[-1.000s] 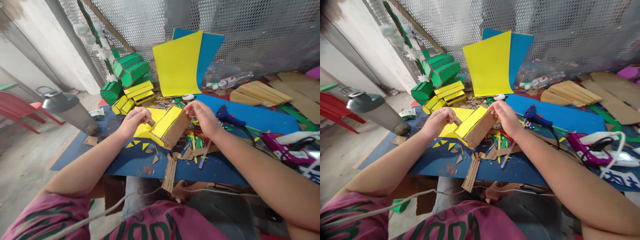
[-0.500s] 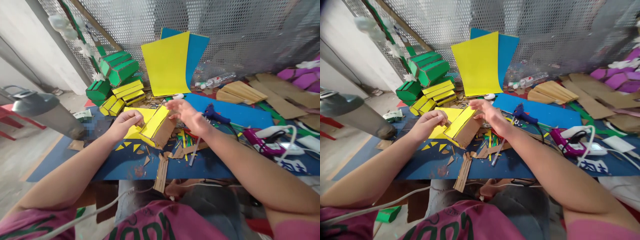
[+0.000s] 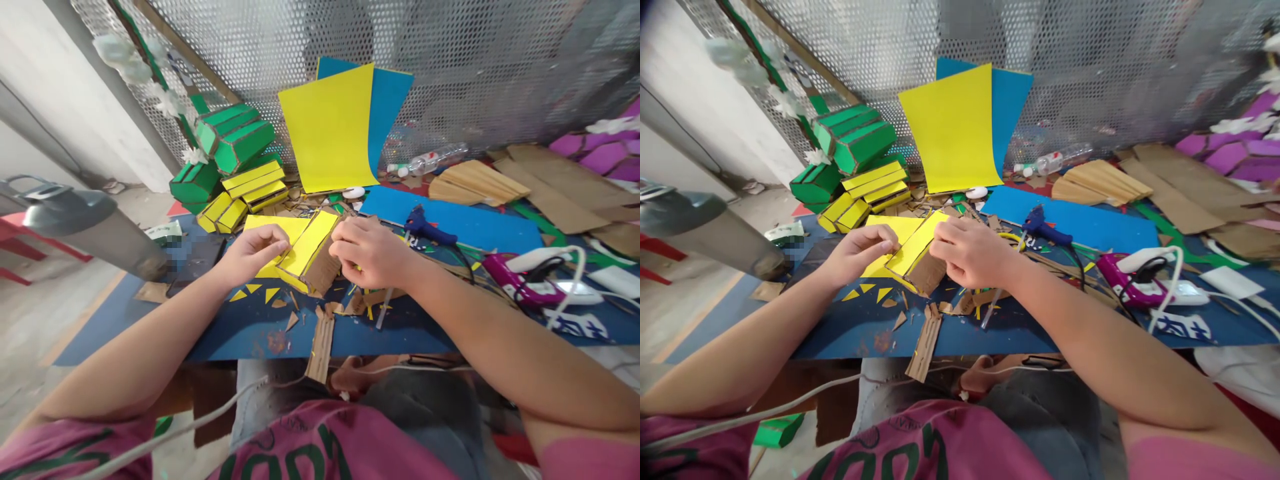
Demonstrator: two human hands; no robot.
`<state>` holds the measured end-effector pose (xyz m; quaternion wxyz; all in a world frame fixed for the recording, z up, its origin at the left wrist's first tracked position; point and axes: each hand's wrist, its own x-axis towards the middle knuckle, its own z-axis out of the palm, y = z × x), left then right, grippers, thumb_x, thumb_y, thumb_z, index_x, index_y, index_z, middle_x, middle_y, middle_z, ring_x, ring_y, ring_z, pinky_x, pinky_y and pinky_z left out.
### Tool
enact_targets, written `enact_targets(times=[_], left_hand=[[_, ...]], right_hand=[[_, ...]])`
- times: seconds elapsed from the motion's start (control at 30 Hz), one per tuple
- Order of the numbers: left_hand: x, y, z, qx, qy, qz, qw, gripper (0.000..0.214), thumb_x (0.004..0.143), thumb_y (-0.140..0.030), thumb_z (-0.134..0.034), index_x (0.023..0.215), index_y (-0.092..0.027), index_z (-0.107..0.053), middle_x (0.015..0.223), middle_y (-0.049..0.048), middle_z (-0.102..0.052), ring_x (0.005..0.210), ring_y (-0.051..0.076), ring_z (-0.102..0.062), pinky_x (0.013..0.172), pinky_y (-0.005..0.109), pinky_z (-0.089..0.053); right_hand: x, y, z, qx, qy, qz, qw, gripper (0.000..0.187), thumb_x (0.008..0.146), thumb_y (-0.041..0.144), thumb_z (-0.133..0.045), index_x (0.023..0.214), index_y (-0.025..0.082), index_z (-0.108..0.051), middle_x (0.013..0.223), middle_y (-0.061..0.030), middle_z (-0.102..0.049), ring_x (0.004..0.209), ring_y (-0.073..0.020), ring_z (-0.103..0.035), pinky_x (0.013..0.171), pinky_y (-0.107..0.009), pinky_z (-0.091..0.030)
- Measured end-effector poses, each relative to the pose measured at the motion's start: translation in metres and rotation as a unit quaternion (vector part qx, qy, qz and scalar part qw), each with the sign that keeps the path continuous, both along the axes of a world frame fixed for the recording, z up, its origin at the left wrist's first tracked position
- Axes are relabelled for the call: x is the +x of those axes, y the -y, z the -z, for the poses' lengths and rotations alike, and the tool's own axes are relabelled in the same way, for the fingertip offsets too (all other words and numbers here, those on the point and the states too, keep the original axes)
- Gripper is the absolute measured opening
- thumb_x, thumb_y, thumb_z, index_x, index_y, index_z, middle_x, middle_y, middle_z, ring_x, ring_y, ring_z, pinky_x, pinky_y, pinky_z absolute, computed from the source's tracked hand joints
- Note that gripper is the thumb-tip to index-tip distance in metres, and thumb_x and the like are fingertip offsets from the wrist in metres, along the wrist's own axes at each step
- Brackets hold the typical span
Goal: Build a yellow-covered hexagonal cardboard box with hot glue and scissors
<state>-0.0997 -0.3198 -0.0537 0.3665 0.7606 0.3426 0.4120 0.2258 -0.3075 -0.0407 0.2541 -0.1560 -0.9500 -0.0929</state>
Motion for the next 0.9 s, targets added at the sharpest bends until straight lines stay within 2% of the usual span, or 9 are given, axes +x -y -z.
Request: enact_targets(times=[0.1,0.2,0.3,0.37,0.43,0.53,0.63,0.77,0.9], left_hand=[[0.001,0.005,-0.004,0.07,-0.026,0.011,0.997,0.024,0.106,-0.045,-0.078,0.111,-0.022,-0.082,0.103,0.0098,-0.075,0.094,0.022,-0.069,0.085,0.033,-0.054],[0.002,0.01,-0.009,0.15,-0.071,0.029,0.986,0.025,0.107,-0.038,-0.076,0.127,-0.026,-0.084,0.12,0.013,-0.076,0.103,0.023,-0.071,0.087,0.034,-0.058],[0.001,0.012,-0.012,0.221,-0.106,0.031,0.969,0.037,0.105,-0.033,-0.078,0.141,-0.031,-0.082,0.138,0.014,-0.074,0.116,0.026,-0.072,0.095,0.036,-0.063],[0.0,0.012,-0.012,0.267,-0.107,0.028,0.957,0.05,0.103,-0.031,-0.08,0.153,-0.032,-0.076,0.148,0.0145,-0.07,0.118,0.025,-0.072,0.095,0.036,-0.065],[0.0,0.011,-0.011,0.298,-0.098,0.027,0.949,0.058,0.103,-0.029,-0.081,0.16,-0.032,-0.07,0.152,0.015,-0.066,0.107,0.02,-0.072,0.09,0.033,-0.066],[-0.002,0.011,-0.012,0.323,-0.094,0.011,0.941,0.058,0.104,-0.03,-0.079,0.161,-0.033,-0.068,0.148,0.0138,-0.065,0.094,0.015,-0.068,0.087,0.032,-0.067],[-0.003,0.013,-0.015,0.339,-0.103,-0.002,0.935,0.058,0.105,-0.035,-0.079,0.162,-0.035,-0.068,0.144,0.013,-0.065,0.106,0.02,-0.07,0.091,0.036,-0.067],[-0.002,0.014,-0.017,0.349,-0.112,0.02,0.93,0.067,0.104,-0.037,-0.081,0.168,-0.036,-0.063,0.144,0.0145,-0.066,0.131,0.03,-0.066,0.102,0.044,-0.065],[-0.002,0.013,-0.016,0.328,-0.109,0.041,0.937,0.07,0.103,-0.038,-0.083,0.17,-0.036,-0.06,0.145,0.0147,-0.065,0.128,0.029,-0.066,0.099,0.042,-0.063]], right_hand=[[-0.002,0.002,0.002,-0.013,-0.008,-0.024,1.0,0.019,0.101,0.017,-0.059,0.116,0.028,-0.064,0.115,-0.0112,-0.069,0.106,-0.0319,-0.065,0.095,-0.051,-0.059],[-0.004,0.005,0.003,-0.046,-0.022,-0.038,0.998,0.039,0.106,0.027,-0.062,0.145,0.029,-0.064,0.137,-0.0138,-0.072,0.124,-0.0349,-0.07,0.109,-0.057,-0.061],[-0.006,0.006,0.003,-0.066,-0.038,-0.049,0.996,0.07,0.108,0.027,-0.064,0.175,0.035,-0.045,0.167,-0.0114,-0.062,0.152,-0.0368,-0.062,0.127,-0.063,-0.055],[-0.006,0.006,0.004,-0.042,-0.062,-0.075,0.994,0.084,0.108,0.021,-0.063,0.184,0.033,-0.03,0.174,-0.0126,-0.057,0.157,-0.0375,-0.059,0.129,-0.065,-0.054],[-0.006,0.006,0.006,-0.013,-0.084,-0.094,0.992,0.09,0.108,0.016,-0.062,0.187,0.03,-0.022,0.171,-0.0152,-0.059,0.154,-0.0377,-0.061,0.127,-0.064,-0.056],[-0.007,0.007,0.008,0.002,-0.09,-0.091,0.992,0.092,0.108,0.013,-0.06,0.188,0.032,-0.02,0.164,-0.0145,-0.063,0.149,-0.0366,-0.064,0.125,-0.063,-0.058],[-0.007,0.009,0.009,0.013,-0.093,-0.087,0.992,0.09,0.106,0.012,-0.061,0.187,0.03,-0.024,0.157,-0.0155,-0.065,0.14,-0.0369,-0.066,0.118,-0.063,-0.06],[-0.008,0.012,0.008,0.03,-0.113,-0.079,0.99,0.084,0.104,0.01,-0.063,0.182,0.028,-0.036,0.145,-0.0162,-0.067,0.131,-0.0357,-0.066,0.112,-0.06,-0.06],[-0.008,0.014,0.007,0.045,-0.125,-0.067,0.989,0.082,0.103,0.009,-0.064,0.179,0.029,-0.042,0.138,-0.0149,-0.067,0.124,-0.0342,-0.066,0.109,-0.058,-0.058]])
